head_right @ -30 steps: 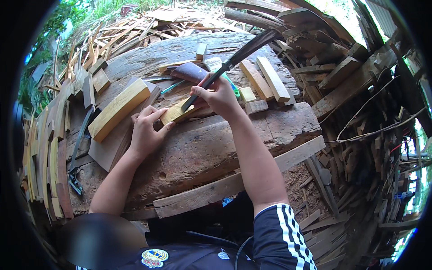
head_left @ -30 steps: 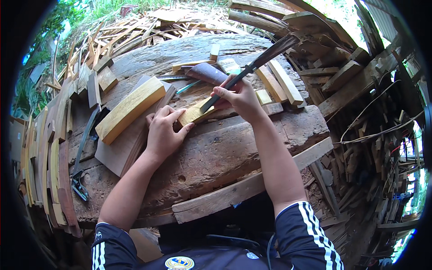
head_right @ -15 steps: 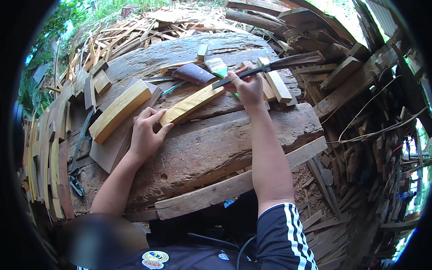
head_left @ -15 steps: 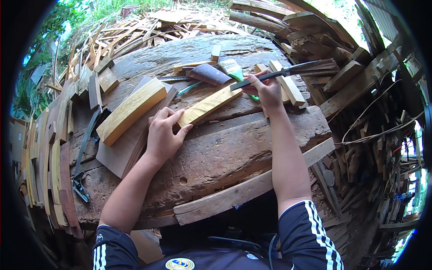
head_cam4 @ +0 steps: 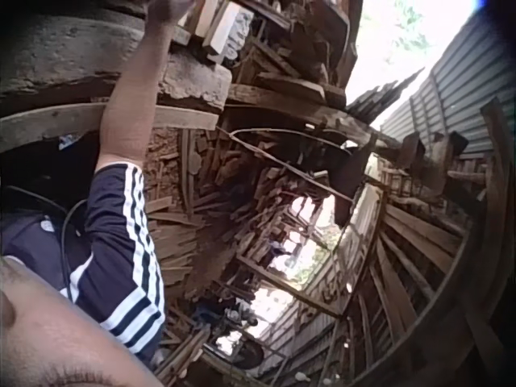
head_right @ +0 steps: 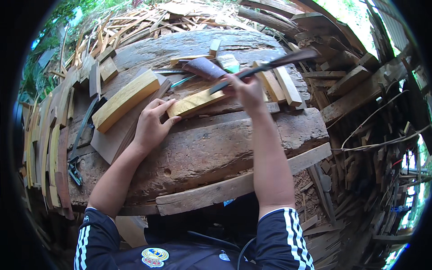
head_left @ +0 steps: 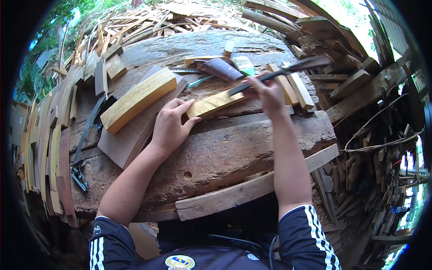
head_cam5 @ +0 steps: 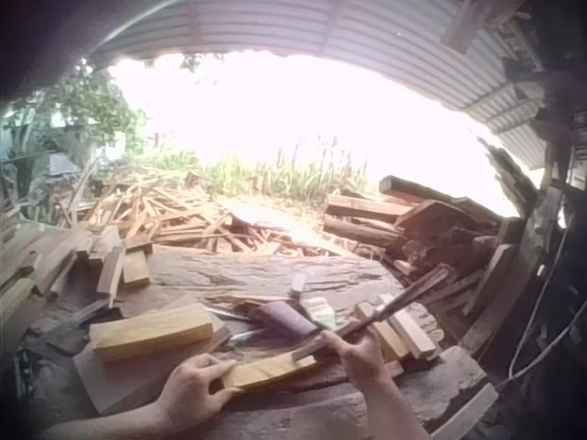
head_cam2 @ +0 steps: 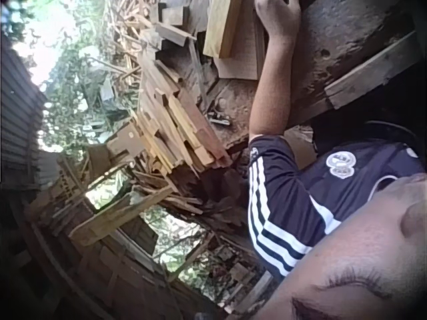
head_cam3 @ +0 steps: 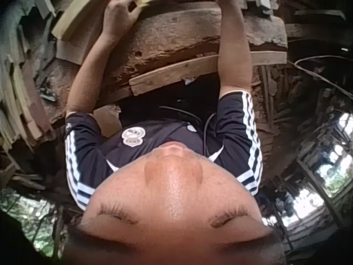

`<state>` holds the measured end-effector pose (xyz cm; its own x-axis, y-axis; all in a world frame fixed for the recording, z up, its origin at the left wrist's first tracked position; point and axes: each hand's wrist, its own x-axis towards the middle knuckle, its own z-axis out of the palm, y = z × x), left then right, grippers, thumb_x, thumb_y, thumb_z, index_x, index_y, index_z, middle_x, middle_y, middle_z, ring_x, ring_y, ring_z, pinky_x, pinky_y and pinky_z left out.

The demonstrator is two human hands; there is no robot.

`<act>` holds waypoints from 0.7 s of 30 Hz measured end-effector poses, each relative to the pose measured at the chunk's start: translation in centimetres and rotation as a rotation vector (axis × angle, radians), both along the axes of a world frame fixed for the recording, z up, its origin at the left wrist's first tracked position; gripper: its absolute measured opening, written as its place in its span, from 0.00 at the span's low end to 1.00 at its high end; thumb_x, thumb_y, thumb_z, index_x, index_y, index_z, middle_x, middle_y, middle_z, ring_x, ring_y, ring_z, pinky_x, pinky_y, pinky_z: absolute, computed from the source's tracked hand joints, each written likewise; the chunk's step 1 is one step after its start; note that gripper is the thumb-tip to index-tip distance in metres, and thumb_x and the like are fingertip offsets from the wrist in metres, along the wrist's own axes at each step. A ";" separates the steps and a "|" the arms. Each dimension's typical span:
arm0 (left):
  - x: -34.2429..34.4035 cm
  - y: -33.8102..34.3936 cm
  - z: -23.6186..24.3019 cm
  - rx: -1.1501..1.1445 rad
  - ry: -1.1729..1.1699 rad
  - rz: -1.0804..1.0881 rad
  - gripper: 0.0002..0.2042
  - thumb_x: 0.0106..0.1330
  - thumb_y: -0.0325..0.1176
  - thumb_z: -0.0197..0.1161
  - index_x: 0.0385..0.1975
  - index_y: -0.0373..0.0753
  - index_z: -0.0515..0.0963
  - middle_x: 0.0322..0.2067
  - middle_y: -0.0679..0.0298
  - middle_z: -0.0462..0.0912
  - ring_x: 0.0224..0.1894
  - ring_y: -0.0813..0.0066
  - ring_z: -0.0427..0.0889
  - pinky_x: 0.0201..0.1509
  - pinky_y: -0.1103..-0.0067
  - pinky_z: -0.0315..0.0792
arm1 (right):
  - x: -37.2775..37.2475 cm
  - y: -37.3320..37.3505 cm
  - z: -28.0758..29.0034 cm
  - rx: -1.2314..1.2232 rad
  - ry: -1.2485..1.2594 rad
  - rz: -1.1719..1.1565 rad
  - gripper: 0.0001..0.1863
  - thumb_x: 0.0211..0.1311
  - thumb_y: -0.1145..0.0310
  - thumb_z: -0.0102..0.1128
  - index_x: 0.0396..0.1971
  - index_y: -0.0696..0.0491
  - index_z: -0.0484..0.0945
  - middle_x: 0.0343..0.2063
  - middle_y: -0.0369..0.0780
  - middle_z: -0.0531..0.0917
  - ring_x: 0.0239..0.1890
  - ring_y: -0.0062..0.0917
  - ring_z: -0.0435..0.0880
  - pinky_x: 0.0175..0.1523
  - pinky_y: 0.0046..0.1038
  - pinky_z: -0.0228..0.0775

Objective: Using a chisel to carve and shape a block of wood on a workbench.

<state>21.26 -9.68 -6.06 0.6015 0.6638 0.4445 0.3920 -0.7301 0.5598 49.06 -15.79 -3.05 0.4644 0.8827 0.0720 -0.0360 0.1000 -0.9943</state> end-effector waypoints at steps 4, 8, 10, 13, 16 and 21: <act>1.5 -0.8 0.2 -0.033 -0.064 0.037 0.26 0.52 0.37 0.74 0.51 0.32 0.78 0.39 0.54 0.82 0.43 0.56 0.81 0.50 0.68 0.74 | 2.6 -1.4 -0.2 -0.005 0.094 -0.093 0.07 0.64 0.73 0.61 0.36 0.57 0.72 0.34 0.47 0.84 0.33 0.31 0.88 0.40 0.29 0.86; 1.3 -0.2 -0.6 -0.062 -0.070 0.046 0.31 0.48 0.37 0.77 0.53 0.32 0.77 0.38 0.52 0.83 0.41 0.56 0.83 0.49 0.68 0.76 | -5.4 0.7 0.1 -0.062 -0.079 0.182 0.08 0.64 0.72 0.63 0.32 0.58 0.73 0.34 0.45 0.85 0.34 0.27 0.87 0.40 0.27 0.85; 0.8 0.1 -0.8 -0.065 -0.104 0.038 0.32 0.47 0.37 0.78 0.53 0.32 0.77 0.38 0.52 0.83 0.41 0.57 0.83 0.49 0.69 0.76 | -6.4 1.0 0.3 0.002 -0.098 0.248 0.08 0.63 0.72 0.64 0.33 0.58 0.73 0.33 0.45 0.85 0.35 0.26 0.87 0.39 0.27 0.85; 0.4 0.0 -0.1 -0.183 -0.096 -0.007 0.33 0.44 0.37 0.79 0.53 0.32 0.76 0.41 0.50 0.83 0.43 0.57 0.83 0.51 0.70 0.76 | -4.3 0.1 0.8 -0.090 -0.076 0.103 0.07 0.63 0.72 0.63 0.32 0.58 0.73 0.34 0.47 0.84 0.35 0.29 0.88 0.39 0.29 0.86; 1.2 0.1 -0.1 -0.144 -0.161 -0.037 0.34 0.43 0.38 0.79 0.53 0.32 0.77 0.41 0.50 0.83 0.44 0.57 0.83 0.51 0.70 0.75 | -1.2 -1.2 1.0 -0.008 0.016 0.056 0.06 0.64 0.73 0.61 0.32 0.55 0.73 0.33 0.47 0.84 0.34 0.31 0.88 0.39 0.30 0.87; 1.1 0.4 -0.6 -0.224 -0.178 -0.048 0.34 0.43 0.36 0.80 0.53 0.31 0.77 0.39 0.51 0.83 0.40 0.63 0.84 0.47 0.72 0.78 | -7.4 -0.2 0.7 -0.093 -0.012 0.230 0.08 0.64 0.73 0.63 0.30 0.57 0.72 0.32 0.45 0.84 0.33 0.27 0.87 0.39 0.28 0.87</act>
